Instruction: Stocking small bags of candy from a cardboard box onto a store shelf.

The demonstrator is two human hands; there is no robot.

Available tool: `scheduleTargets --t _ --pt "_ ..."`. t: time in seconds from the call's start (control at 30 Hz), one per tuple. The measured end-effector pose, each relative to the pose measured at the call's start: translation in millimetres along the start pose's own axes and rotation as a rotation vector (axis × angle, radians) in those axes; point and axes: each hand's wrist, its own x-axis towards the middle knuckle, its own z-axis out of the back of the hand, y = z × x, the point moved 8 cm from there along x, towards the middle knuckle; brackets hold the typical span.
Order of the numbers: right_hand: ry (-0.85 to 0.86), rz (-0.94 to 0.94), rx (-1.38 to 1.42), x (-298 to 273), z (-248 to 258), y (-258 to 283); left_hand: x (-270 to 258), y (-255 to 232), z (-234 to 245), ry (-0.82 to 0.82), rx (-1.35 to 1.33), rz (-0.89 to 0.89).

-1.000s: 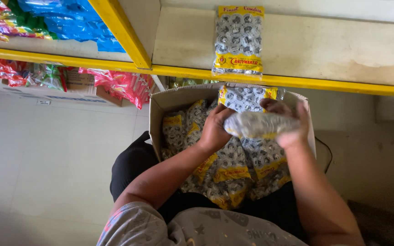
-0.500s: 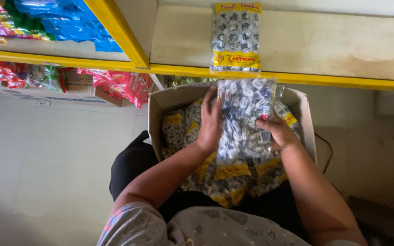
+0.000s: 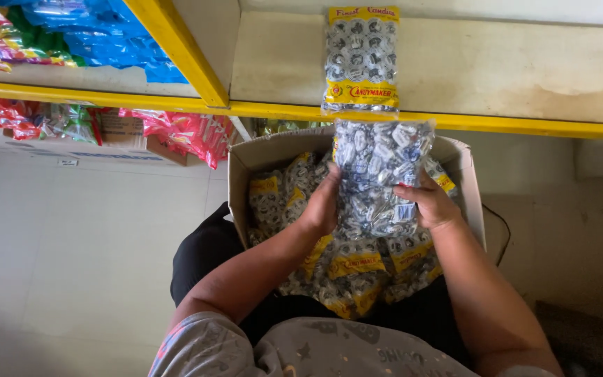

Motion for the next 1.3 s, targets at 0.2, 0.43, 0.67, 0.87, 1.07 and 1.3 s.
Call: scheduleTargets --t 0.2,0.43,0.67,0.87,1.07,1.3 --pt "0.134 0.062 -0.166 6 -1 -6 -4 -15 -2 -0.097 0.481 -0.158" --pt "-0.31 0.342 -0.993 -15 -47 52 -9 -40 -24 -0.081 0.434 -0.309" --pt "-0.044 0.168 -0.005 9 -30 -36 -25 -34 -68 0.079 0.892 -0.343" --pt "-0.183 0.064 0.326 16 -13 -13 -7 -62 -84 0.074 1.143 -0.497" --pt "0.056 -0.055 0.391 3 -25 24 61 -70 -34 -0.014 0.909 -0.23" --pt "-0.421 -0.157 0.167 9 50 44 155 -48 -64 0.029 0.556 -0.17"
